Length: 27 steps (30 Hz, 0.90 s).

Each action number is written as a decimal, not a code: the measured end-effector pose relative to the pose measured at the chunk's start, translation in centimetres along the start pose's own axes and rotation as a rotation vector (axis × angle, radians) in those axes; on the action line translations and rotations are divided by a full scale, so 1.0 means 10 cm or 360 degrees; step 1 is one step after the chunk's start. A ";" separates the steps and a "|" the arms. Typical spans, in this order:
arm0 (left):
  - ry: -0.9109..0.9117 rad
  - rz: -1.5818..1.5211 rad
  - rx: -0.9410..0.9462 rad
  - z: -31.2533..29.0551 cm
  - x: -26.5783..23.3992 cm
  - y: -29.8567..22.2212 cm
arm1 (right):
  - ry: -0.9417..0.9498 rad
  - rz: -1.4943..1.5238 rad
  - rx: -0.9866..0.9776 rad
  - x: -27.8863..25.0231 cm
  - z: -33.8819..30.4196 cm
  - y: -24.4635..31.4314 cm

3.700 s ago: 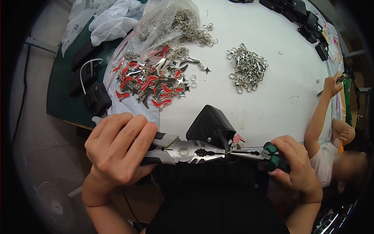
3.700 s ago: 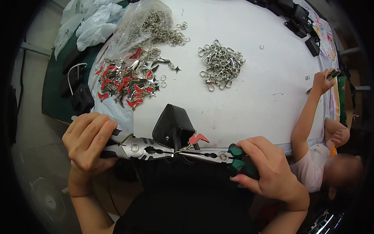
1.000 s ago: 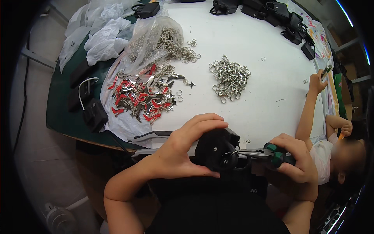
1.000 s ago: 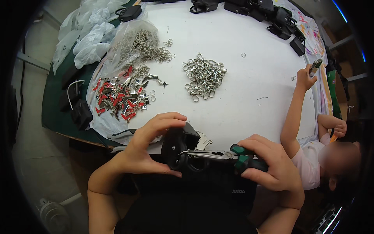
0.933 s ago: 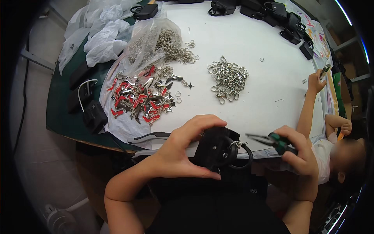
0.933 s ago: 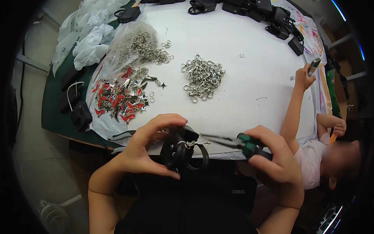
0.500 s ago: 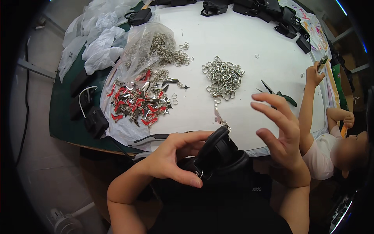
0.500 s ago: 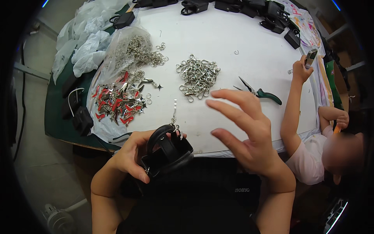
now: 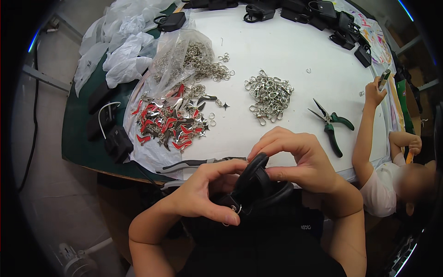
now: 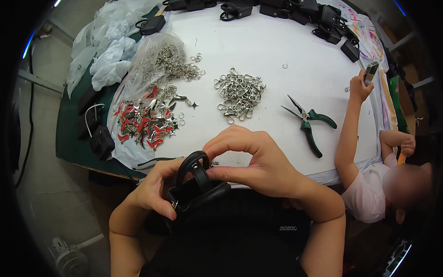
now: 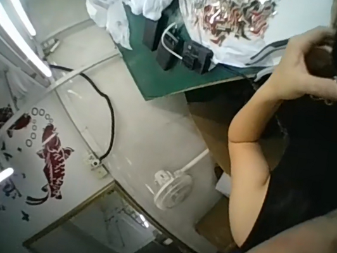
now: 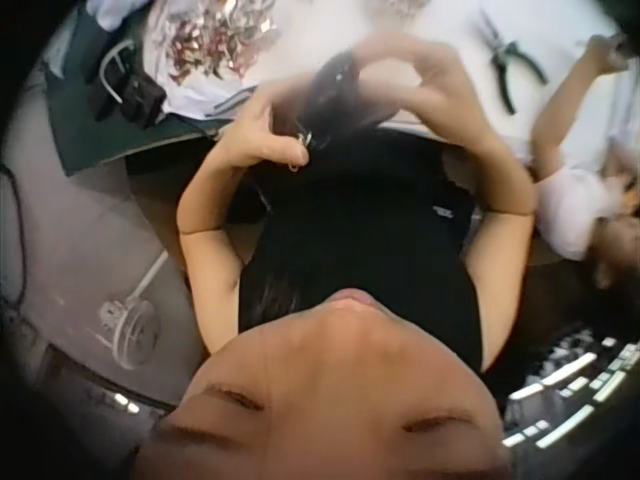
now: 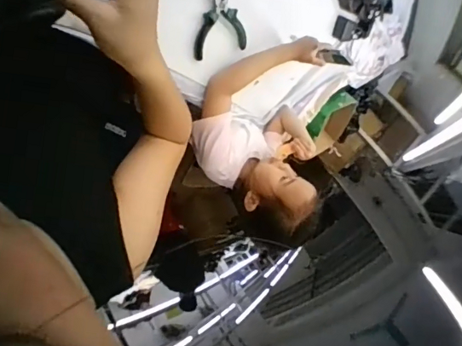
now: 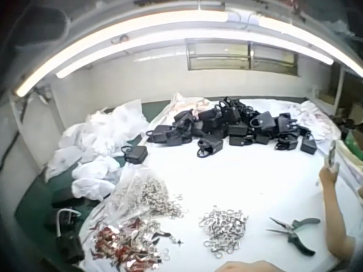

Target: The person is attaching metal chains and star-shaped charms to small black containers using pliers. They use the tools to open and close rings, securing the components to the containers one by one.

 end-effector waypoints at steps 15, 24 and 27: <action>-0.0177 0.0359 -0.0009 -0.16 -0.13 -0.03 | 0.0200 0.0312 0.0327 0.13 0.04 -0.18; -0.0213 0.0830 0.0300 -0.42 -0.24 -0.29 | 0.0289 0.0633 0.0420 0.28 0.05 -0.25; -0.0127 0.0999 0.0345 -0.87 -0.39 -0.35 | 0.0370 0.0161 0.0149 0.19 0.06 -0.20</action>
Point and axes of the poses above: each hand's wrist, its own z-axis towards the middle knuckle, its own x-axis out of the palm, y = z × x, the point moved 9 cm from there along z, towards the middle knuckle, and after that the axes turned 7 degrees about z, right-handed, at the moved point
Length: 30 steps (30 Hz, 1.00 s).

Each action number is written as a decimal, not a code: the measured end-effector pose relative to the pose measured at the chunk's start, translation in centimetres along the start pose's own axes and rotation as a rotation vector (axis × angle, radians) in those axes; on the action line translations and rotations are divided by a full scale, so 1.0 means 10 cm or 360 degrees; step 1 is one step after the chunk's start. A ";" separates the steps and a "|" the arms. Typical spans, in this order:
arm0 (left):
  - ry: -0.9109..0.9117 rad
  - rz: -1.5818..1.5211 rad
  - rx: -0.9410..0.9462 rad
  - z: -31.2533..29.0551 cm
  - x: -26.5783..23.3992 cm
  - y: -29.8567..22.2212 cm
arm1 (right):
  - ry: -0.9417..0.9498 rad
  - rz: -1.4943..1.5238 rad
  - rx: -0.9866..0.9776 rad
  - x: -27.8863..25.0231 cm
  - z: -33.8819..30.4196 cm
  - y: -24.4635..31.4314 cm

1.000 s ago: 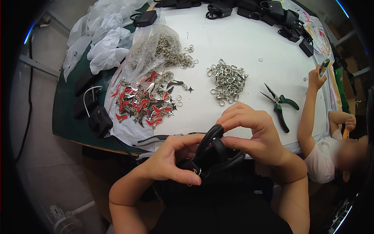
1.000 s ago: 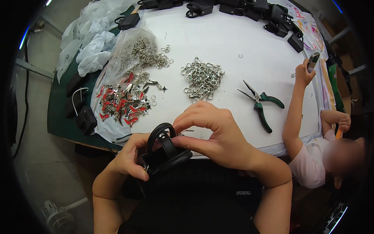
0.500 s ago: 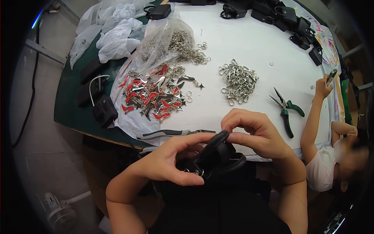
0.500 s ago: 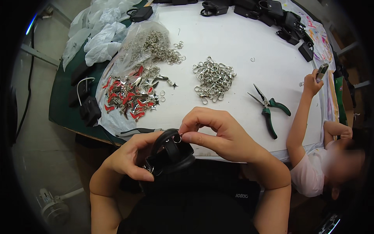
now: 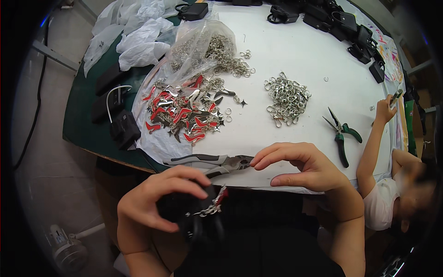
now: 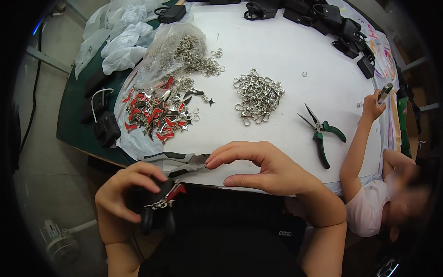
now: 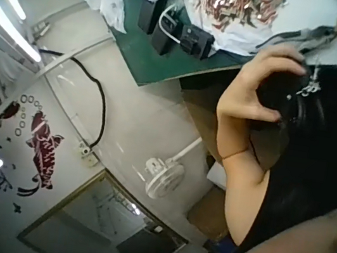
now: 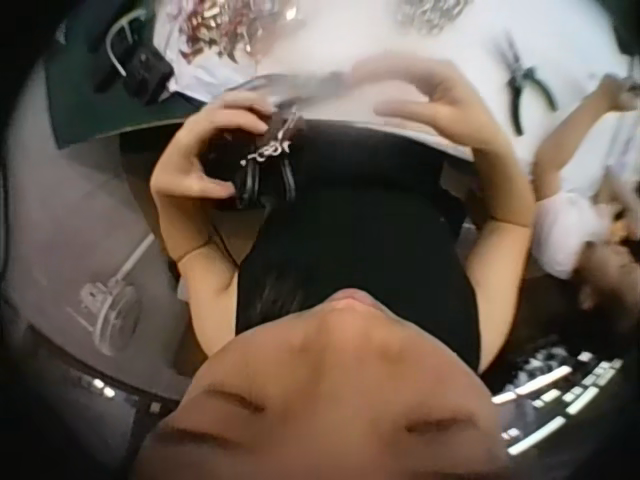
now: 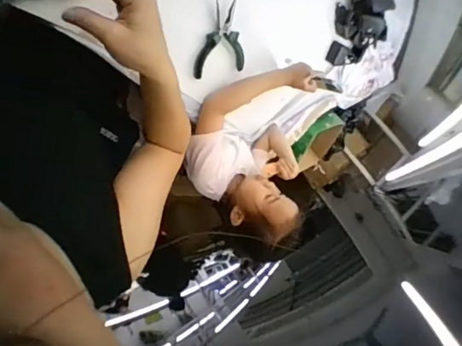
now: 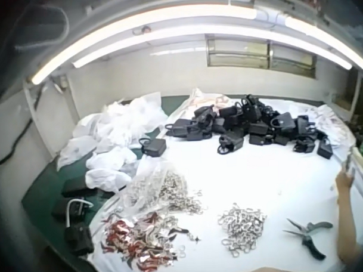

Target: The person is attaching metal chains and star-shaped charms to small black containers using pliers. They use the tools to open and close rings, securing the components to the containers one by one.

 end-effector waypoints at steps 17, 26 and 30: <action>-0.0150 0.0406 -0.0387 -0.87 -0.40 0.17 | -0.1545 -0.1583 0.0414 -2.49 -0.25 -0.09; -0.0252 0.0801 -0.0046 1.40 -0.10 0.26 | -0.1234 -0.0592 0.0053 -1.49 -0.20 0.18; -0.0391 0.1150 0.0163 1.85 0.05 0.38 | -0.1066 -0.0447 -0.0029 -1.15 -0.17 0.04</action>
Point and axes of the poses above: each hand's wrist, its own z-axis towards the middle knuckle, its own x-axis out of the palm, y = z × x, the point moved 9 cm from there along z, towards the middle knuckle, and after that the axes turned 7 degrees about z, right-handed, at the moved point
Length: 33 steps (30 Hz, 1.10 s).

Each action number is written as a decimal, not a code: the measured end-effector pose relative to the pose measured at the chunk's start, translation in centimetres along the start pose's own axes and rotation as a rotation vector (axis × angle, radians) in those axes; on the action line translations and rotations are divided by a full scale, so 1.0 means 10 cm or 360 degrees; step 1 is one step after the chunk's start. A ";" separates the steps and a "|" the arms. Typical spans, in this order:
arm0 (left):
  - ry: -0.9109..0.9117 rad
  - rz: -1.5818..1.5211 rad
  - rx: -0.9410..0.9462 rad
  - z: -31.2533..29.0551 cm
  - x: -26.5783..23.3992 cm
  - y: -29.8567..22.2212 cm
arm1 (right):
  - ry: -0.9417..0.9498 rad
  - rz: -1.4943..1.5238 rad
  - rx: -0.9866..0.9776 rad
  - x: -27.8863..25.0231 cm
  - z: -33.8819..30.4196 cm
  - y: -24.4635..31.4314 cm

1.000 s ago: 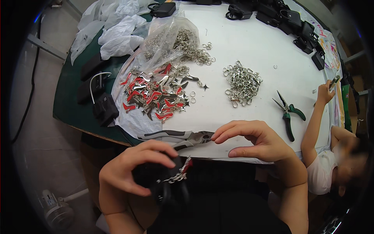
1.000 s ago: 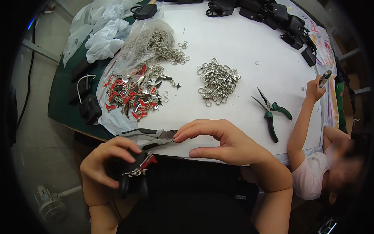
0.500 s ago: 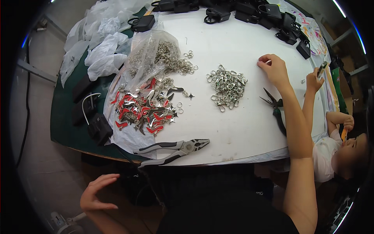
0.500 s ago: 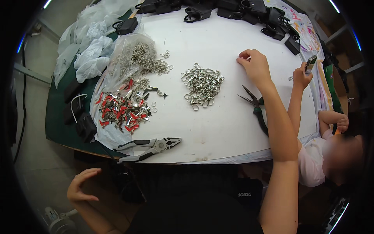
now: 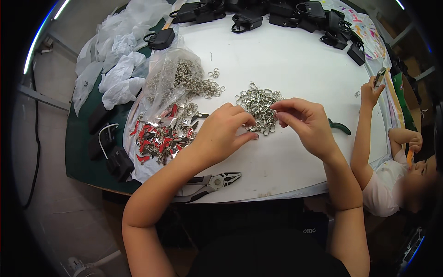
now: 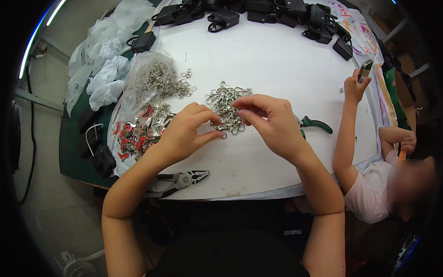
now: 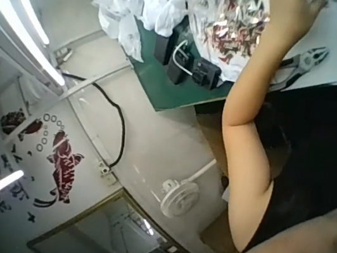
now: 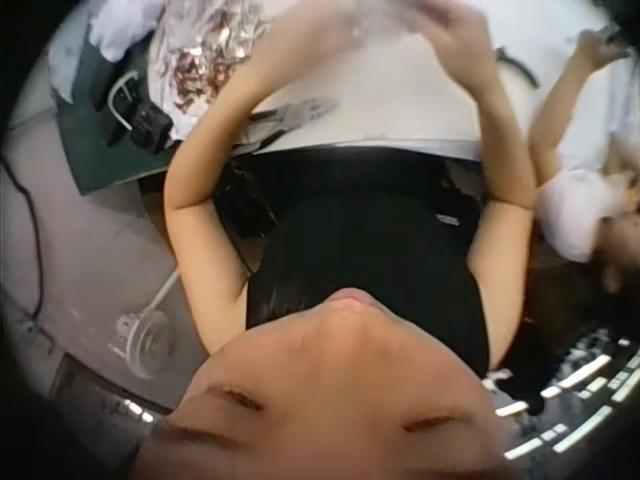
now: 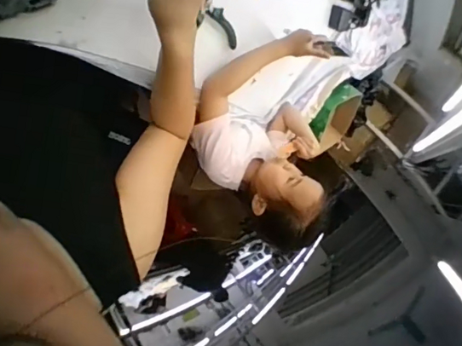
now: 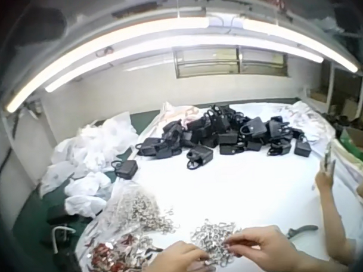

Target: The person is attaching metal chains and star-shaped charms to small black containers using pliers. They use the tools to open and close rings, securing the components to the containers one by one.

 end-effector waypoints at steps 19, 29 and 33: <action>0.0232 -0.0796 -0.0721 -0.10 -0.09 0.21 | 0.0064 0.0468 0.0300 0.06 -0.11 -0.30; 0.0219 -0.1707 -0.0916 -0.18 0.06 0.18 | 0.0317 0.0782 0.0443 0.27 -0.17 -0.33; 0.0239 -0.1745 -0.0882 -0.19 0.07 0.14 | 0.0367 0.0819 0.0461 0.34 -0.20 -0.32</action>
Point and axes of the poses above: each hand's wrist, its own z-axis towards the middle knuckle, its own x-axis out of the palm, y = z × x, the point moved 9 cm from there along z, towards the middle knuckle, and after that the axes turned 7 degrees about z, right-handed, at the moved point
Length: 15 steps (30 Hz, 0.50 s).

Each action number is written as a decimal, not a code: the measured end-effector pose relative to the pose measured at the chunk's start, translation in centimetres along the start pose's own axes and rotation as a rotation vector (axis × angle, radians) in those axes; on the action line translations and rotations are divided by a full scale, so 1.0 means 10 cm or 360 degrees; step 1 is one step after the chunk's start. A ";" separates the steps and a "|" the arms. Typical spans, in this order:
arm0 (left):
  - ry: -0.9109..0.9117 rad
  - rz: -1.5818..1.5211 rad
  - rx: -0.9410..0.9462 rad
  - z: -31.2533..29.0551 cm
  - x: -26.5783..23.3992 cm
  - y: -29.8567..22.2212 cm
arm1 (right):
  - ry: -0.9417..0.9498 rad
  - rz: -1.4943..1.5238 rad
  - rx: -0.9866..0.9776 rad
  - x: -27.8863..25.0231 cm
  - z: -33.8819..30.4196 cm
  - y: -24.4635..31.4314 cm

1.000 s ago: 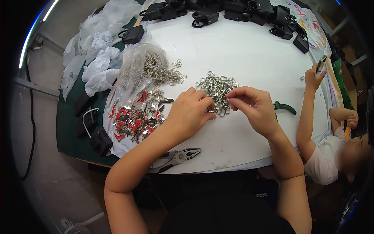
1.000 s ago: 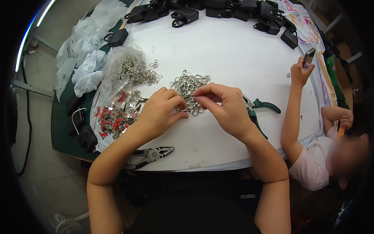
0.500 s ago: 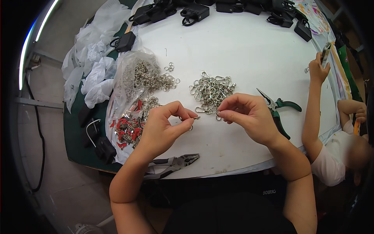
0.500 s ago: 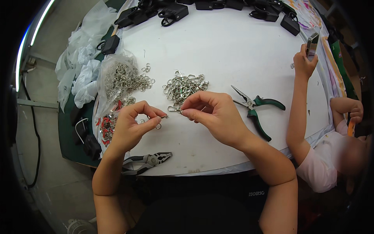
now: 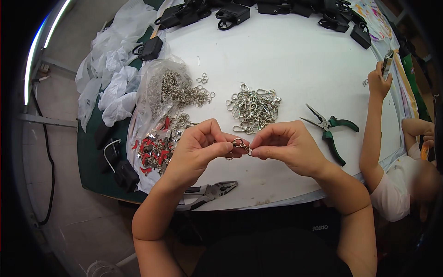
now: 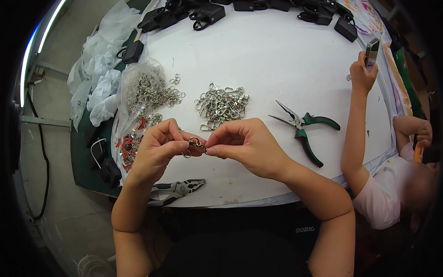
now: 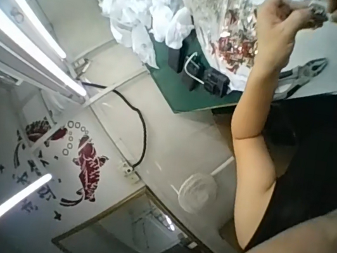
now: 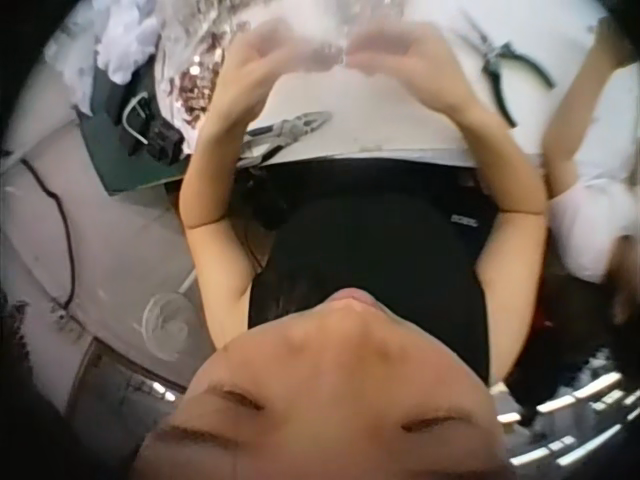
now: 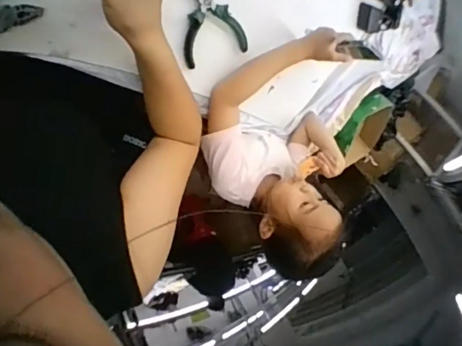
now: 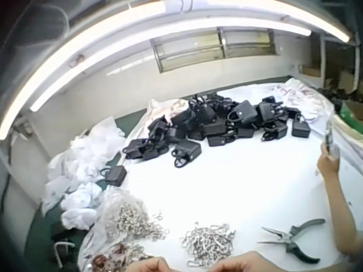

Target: The person is attaching metal chains and star-shaped charms to small black containers using pliers. They use the tools to open and close rings, securing the components to the containers one by one.

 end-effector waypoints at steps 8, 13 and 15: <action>0.0075 -0.0076 0.0175 -0.04 0.05 -0.05 | -0.0124 -0.0001 -0.0106 -0.06 -0.01 0.05; 0.0010 0.0071 0.0104 -0.05 -0.04 0.04 | -0.0185 -0.0376 -0.0595 -0.05 -0.10 0.30; -0.0023 0.0045 0.0223 -0.03 -0.01 -0.02 | -0.0216 -0.0220 -0.0535 -0.07 -0.09 0.25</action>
Point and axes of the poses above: each hand's wrist, its own z-axis towards the middle knuckle, its own x-axis out of the palm, y = z × x, the point moved 9 cm from there along z, towards the middle knuckle, and after that the axes turned 7 degrees about z, right-handed, at the moved point
